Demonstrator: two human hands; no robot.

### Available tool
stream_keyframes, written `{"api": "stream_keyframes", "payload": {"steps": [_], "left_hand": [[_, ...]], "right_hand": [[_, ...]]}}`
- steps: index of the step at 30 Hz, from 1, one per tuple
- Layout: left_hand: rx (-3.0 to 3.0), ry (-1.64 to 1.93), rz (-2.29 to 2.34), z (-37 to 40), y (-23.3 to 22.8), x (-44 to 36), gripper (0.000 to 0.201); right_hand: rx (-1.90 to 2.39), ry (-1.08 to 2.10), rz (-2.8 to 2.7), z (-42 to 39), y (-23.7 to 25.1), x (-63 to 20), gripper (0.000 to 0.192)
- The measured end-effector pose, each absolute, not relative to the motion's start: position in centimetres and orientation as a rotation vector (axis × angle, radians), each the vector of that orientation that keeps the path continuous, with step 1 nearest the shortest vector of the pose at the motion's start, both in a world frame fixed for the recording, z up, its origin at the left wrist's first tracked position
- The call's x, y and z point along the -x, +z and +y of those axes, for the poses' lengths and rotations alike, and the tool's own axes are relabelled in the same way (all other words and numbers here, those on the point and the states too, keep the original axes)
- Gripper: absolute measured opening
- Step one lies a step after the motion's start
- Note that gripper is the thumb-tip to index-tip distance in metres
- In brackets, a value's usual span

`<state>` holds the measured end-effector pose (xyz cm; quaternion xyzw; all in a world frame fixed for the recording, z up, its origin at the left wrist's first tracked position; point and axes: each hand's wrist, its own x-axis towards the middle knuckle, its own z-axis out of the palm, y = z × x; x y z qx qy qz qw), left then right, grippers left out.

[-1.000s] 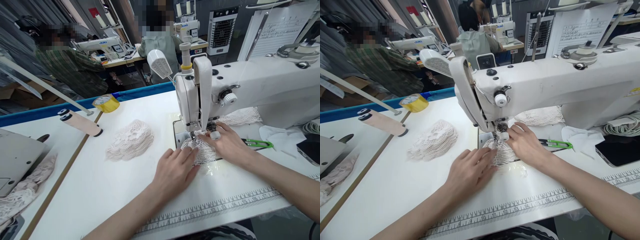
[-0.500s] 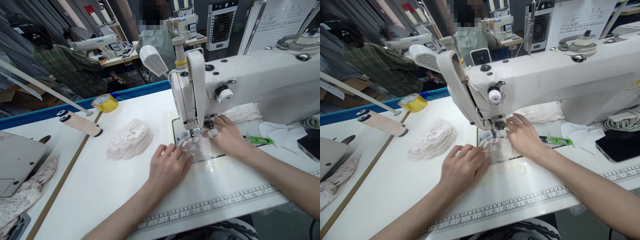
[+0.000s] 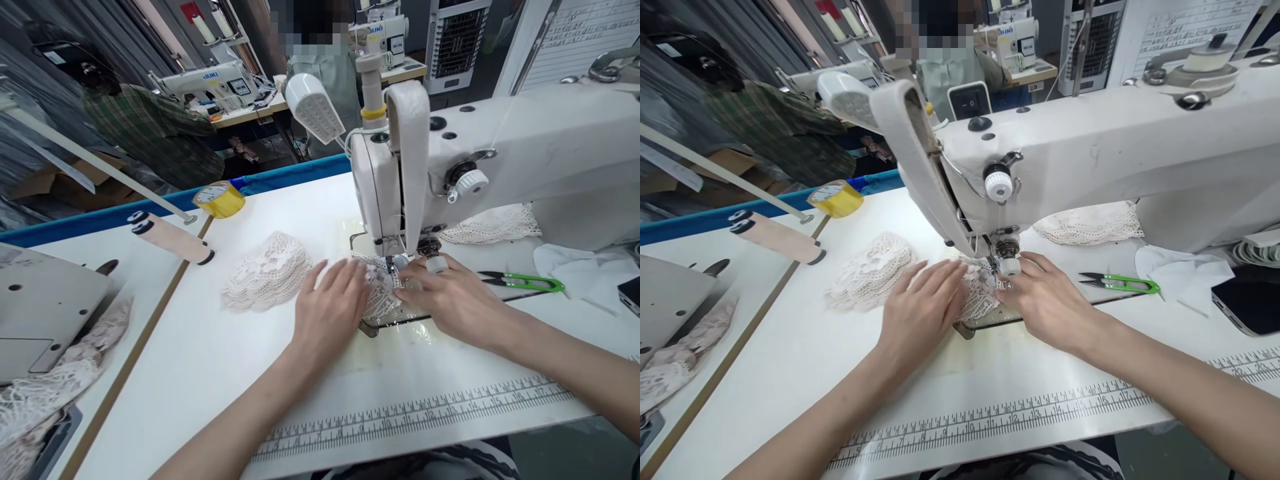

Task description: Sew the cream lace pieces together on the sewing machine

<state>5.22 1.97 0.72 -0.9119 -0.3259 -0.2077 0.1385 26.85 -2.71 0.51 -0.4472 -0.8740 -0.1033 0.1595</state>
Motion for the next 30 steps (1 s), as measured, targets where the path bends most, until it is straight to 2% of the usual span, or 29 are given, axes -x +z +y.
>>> {"api": "stream_keyframes", "payload": {"steps": [4, 7, 22, 30], "left_hand": [[2.921, -0.624, -0.775, 1.26, 0.21, -5.9, 0.031], [2.954, -0.564, -0.808, 1.01, -0.19, -6.15, 0.035], [2.929, -0.561, -0.756, 0.92, -0.24, -6.09, 0.035], [2.91, -0.578, -0.731, 1.07, -0.19, -5.58, 0.029]], "right_hand": [[1.261, -0.323, -2.489, -2.95, 0.06, -26.56, 0.042], [1.243, -0.345, -2.465, -2.88, -0.1, -26.62, 0.044], [1.255, -0.354, -2.446, -2.77, 0.37, -26.6, 0.046], [1.245, -0.374, -2.419, -2.9, 0.49, -26.64, 0.033]]}}
